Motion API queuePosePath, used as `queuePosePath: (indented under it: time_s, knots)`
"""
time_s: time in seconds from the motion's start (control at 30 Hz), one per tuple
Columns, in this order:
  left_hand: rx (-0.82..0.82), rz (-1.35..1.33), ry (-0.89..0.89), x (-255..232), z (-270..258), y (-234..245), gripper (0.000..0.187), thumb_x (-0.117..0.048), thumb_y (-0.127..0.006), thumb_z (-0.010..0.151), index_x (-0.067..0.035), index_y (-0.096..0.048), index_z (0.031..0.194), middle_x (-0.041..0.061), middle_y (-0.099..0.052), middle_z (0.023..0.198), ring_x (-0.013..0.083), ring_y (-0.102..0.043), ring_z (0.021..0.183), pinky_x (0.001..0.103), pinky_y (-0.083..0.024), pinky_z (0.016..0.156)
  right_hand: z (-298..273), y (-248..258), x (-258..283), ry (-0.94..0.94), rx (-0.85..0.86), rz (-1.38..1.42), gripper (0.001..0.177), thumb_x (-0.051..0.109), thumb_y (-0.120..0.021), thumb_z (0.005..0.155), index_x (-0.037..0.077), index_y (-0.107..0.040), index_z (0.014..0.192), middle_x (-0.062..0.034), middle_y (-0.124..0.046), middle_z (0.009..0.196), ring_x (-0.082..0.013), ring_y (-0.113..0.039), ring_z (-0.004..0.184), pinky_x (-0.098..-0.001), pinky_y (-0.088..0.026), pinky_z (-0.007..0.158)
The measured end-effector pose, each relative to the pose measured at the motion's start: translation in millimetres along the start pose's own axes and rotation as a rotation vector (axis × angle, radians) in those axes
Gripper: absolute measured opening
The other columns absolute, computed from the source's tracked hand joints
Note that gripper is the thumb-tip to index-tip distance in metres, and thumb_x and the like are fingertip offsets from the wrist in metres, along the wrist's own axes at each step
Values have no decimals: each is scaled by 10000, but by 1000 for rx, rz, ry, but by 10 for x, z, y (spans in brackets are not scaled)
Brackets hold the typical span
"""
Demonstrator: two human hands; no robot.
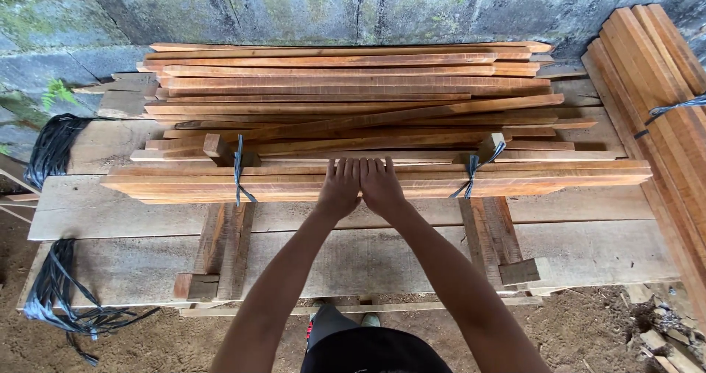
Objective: Bundling wood planks using rubber straps.
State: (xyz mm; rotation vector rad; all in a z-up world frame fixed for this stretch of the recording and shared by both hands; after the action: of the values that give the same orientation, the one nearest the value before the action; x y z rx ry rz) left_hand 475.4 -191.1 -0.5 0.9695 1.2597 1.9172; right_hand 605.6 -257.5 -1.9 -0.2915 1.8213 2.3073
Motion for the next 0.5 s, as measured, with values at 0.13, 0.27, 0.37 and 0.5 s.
queuePosePath:
  time_s: [0.13, 0.27, 0.37, 0.5]
  knots:
    - [-365, -9, -19, 186, 33, -384, 473, -223, -669, 755, -72, -611, 1200, 76, -599, 1041, 255, -616, 1064, 446, -443, 1006, -35, -239, -208, 60, -253, -28, 725, 344, -735, 701, 21, -546, 1322, -100, -636, 1006, -263, -667, 951, -433, -454, 974]
    - [-118, -58, -57, 753, -202, -69, 918, -364, -932, 648, -261, -517, 1460, -10, -647, 1198, 180, -643, 1157, 410, -446, 1076, -266, -52, -605, 37, -196, 39, 699, 247, -779, 759, 233, -548, 1419, -13, -672, 1116, -219, -698, 1049, -396, -477, 1018]
    - [18, -87, -4, 1334, -564, -171, 942, -444, -941, 672, -257, -501, 1484, 22, -649, 1244, 220, -652, 1185, 437, -441, 1106, -532, 23, -1029, -59, 5, 162, 829, 268, -857, 731, 271, -513, 1486, -46, -680, 1190, -277, -670, 1158, -443, -451, 1072]
    - [90, -95, 150, 1903, -905, -404, 898, -511, -949, 563, -259, -541, 1322, -41, -628, 1133, 174, -655, 1126, 368, -447, 1128, -908, 32, -1539, -200, 122, 109, 944, 501, -911, 622, 272, -542, 1459, -22, -670, 1252, -245, -619, 1245, -432, -411, 1153]
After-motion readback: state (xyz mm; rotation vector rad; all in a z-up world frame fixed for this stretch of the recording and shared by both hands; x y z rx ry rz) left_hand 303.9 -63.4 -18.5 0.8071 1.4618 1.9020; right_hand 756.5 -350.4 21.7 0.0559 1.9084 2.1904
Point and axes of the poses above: each hand's wrist, its own z-axis towards the middle knuckle, its own y-axis out of the back of the hand, x = y × z, the point moved 1 cm from there along z, towards the middle knuckle
